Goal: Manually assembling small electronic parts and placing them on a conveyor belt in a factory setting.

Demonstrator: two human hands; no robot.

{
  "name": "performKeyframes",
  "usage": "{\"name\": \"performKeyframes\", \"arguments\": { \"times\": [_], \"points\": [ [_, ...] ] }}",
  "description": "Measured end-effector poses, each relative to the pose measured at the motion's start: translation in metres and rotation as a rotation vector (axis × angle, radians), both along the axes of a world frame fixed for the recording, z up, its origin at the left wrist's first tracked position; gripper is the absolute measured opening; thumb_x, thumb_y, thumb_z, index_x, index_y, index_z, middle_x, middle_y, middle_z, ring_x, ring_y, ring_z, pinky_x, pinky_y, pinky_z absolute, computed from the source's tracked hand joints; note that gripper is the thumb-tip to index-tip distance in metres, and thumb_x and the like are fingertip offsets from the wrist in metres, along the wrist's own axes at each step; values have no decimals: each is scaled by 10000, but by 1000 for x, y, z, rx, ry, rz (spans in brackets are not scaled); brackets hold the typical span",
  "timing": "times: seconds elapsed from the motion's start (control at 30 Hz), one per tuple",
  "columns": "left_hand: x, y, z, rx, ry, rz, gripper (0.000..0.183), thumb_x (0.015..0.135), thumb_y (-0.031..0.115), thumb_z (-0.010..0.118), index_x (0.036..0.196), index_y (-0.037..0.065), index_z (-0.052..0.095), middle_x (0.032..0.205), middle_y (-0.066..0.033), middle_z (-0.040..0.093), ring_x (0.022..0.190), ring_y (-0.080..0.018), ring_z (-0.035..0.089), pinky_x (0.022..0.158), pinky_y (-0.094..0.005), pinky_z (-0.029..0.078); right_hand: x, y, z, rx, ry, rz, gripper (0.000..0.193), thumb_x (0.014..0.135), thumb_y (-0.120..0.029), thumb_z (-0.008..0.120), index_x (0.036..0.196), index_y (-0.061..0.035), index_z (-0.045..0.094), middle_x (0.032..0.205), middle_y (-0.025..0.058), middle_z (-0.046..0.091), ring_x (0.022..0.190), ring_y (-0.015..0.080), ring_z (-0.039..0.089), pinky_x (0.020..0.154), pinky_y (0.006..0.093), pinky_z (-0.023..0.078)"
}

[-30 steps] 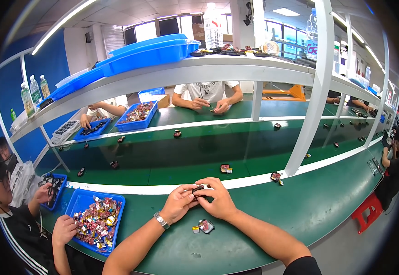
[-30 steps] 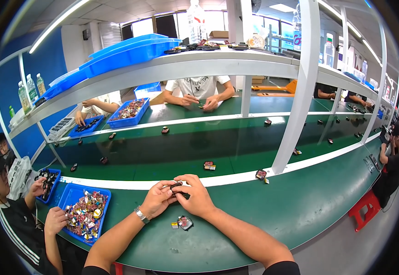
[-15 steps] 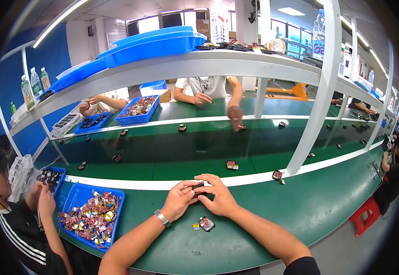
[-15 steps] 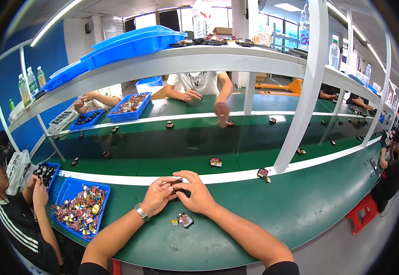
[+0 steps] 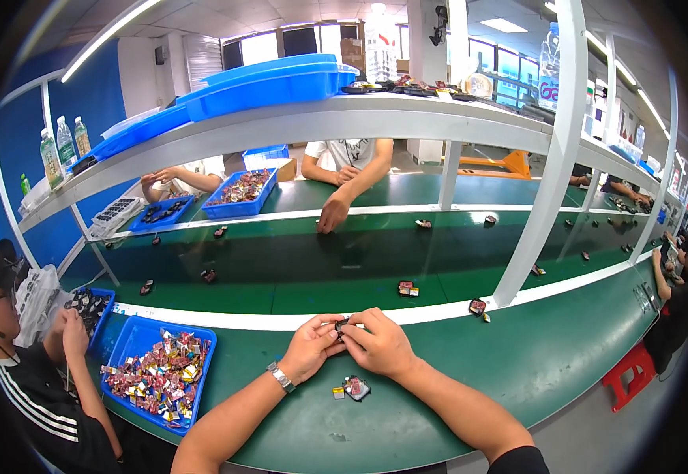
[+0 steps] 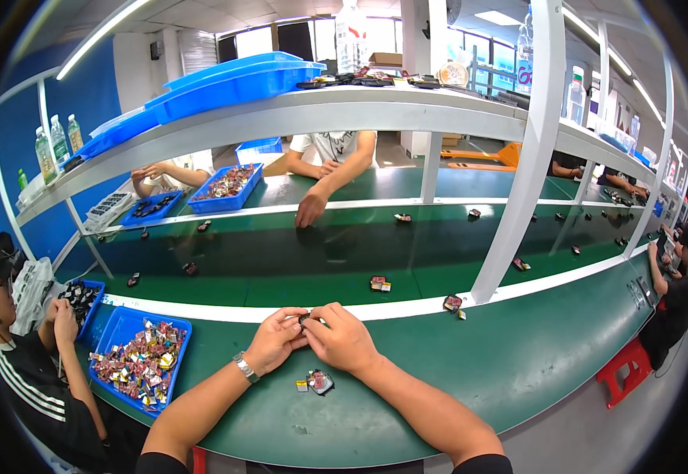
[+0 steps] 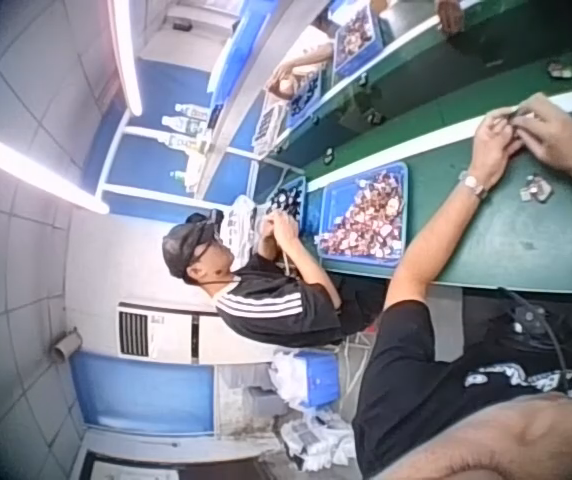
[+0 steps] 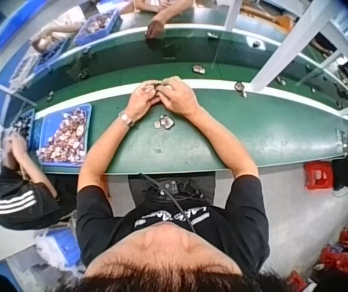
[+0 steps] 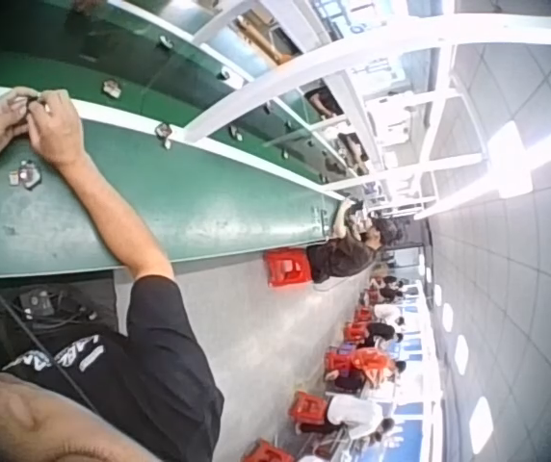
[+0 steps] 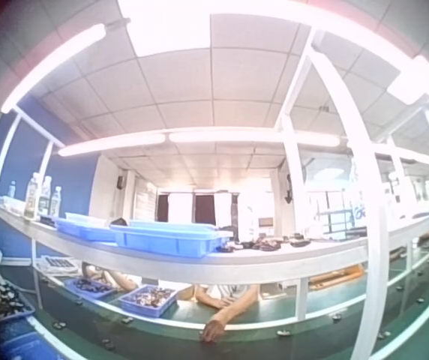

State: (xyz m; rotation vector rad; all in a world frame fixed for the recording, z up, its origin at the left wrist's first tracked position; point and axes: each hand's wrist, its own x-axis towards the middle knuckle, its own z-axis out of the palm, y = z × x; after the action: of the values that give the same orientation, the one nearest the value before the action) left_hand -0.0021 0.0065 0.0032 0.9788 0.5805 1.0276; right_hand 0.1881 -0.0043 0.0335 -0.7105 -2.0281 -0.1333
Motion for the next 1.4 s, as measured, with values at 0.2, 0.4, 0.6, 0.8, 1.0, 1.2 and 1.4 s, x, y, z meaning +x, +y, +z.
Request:
{"name": "performKeyframes", "arguments": {
  "times": [0.2, 0.4, 0.6, 0.8, 1.0, 1.2, 1.4],
  "points": [
    [2, 0, 0, -10, -7, 2, 281, 975, 16, 520, 1255, 27, 502, 1232, -113, 605, 1147, -201, 593, 1002, -379, 514, -7, -4, -4, -27, -16, -100, 221, 705, -28, 729, 919, -44, 675, 958, 64, 615, 872, 243, 612, 724, 333, 531],
    [2, 2, -3, -15, 13, 15, 270, 975, 7, 513, 1245, 25, 508, 1243, -111, 603, 1148, -201, 595, 996, -374, 520, -7, -1, -10, -13, -29, -119, 214, 713, -17, 723, 919, -35, 670, 946, 67, 602, 883, 241, 617, 709, 333, 535],
    [1, 0, -3, -23, 23, 15, 259, 973, 6, 516, 1231, 23, 512, 1238, -111, 602, 1130, -202, 605, 985, -373, 527, -9, -2, -9, -30, -72, -131, 195, 726, -27, 721, 913, -33, 665, 943, 65, 598, 870, 235, 616, 687, 328, 540],
    [3, 0, -1, -21, 29, 12, 258, 970, 1, 514, 1227, 18, 511, 1226, -111, 605, 1116, -204, 613, 976, -380, 532, -6, 0, -11, 6, -100, -125, 171, 747, -52, 731, 906, -38, 669, 924, 57, 598, 861, 230, 616, 683, 327, 539],
    [4, 0, -1, -18, 39, 28, 253, 971, 6, 517, 1223, 19, 512, 1216, -106, 610, 1105, -205, 618, 964, -379, 536, -9, 2, -16, -37, -62, -145, 139, 771, -61, 720, 898, -35, 668, 924, 66, 606, 845, 235, 619, 683, 334, 540],
    [10, -2, 2, -6, 66, 80, 224, 985, 42, 523, 1207, 15, 521, 1148, -99, 631, 1069, -175, 630, 914, -341, 563, -11, 2, -15, -12, -108, -177, 132, 782, -61, 704, 905, -34, 665, 922, 71, 605, 840, 237, 618, 685, 338, 542],
    [10, -3, 2, 47, 125, 179, 196, 988, 66, 538, 1176, 13, 535, 1088, -87, 652, 988, -157, 653, 857, -317, 579, -14, -2, -6, -397, 254, -59, 148, 814, -23, 687, 956, 2, 652, 932, 109, 612, 835, 225, 648, 675, 312, 550]
  ]
}}
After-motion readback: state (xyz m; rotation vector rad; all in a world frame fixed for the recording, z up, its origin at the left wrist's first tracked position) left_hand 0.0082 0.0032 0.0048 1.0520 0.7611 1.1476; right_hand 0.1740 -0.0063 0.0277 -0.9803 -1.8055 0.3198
